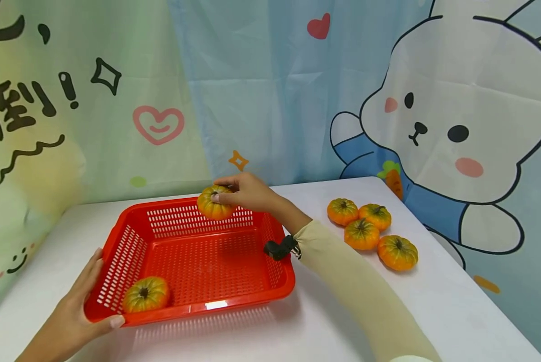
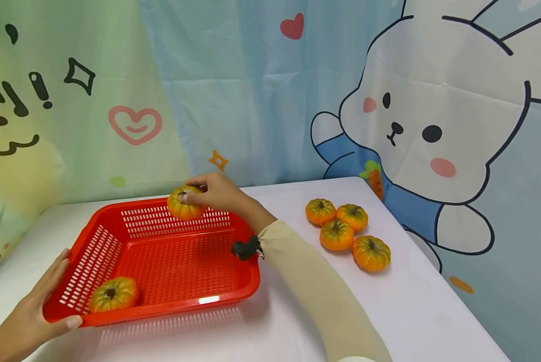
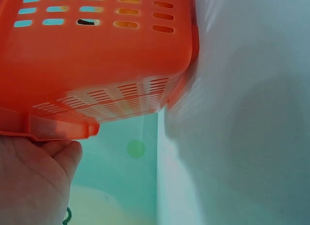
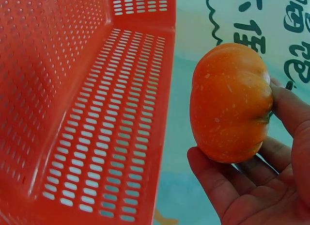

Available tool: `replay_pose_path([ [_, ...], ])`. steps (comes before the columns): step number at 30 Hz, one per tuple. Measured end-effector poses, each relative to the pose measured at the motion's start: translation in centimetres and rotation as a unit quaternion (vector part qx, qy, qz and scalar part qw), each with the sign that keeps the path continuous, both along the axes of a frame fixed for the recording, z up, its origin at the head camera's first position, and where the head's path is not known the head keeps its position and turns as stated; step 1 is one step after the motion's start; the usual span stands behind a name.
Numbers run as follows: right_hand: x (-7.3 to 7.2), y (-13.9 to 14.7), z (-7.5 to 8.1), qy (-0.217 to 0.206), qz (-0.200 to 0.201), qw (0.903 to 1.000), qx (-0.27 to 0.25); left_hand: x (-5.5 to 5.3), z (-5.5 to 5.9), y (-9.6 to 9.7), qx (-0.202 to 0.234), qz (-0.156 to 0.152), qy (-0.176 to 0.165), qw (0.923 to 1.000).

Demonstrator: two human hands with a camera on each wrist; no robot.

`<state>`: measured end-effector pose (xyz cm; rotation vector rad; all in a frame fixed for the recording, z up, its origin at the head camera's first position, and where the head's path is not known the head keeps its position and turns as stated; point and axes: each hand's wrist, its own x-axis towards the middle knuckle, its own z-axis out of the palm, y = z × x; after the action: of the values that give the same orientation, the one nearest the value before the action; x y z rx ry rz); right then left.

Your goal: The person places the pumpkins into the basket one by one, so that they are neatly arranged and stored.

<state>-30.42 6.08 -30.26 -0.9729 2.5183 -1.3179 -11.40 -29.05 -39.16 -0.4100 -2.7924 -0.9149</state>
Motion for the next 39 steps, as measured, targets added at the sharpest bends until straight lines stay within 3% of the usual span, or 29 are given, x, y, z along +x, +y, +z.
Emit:
replay_pose_path([
  [6, 0.1, -1.8, -0.3, -0.013, 0.026, 0.9996, 0.006, 0.1, 0.1, -0.1, -0.008, 0.009, -0.008, 0.9999],
  [22, 0.3, -6.4, -1.7, -0.033, 0.037, 0.9985, 0.02, 0.0, 0.0, -0.2, 0.016, -0.017, 0.025, 0.9994],
  [27, 0.3, -7.7, -2.0, -0.042, 0.054, 0.9971, 0.031, -0.1, 0.1, -0.2, 0.008, -0.005, 0.005, 0.9999],
  [35, 0.2, -8.9, -2.7, -0.032, 0.113, 0.9899, 0.08, -0.1, 0.3, -0.2, 0.005, -0.005, 0.003, 1.0],
  [39, 0.4, -9.7, -3.1, -0.039, 0.123, 0.9878, 0.088, -0.1, 0.3, -0.1, 0.007, -0.007, 0.008, 0.9999],
])
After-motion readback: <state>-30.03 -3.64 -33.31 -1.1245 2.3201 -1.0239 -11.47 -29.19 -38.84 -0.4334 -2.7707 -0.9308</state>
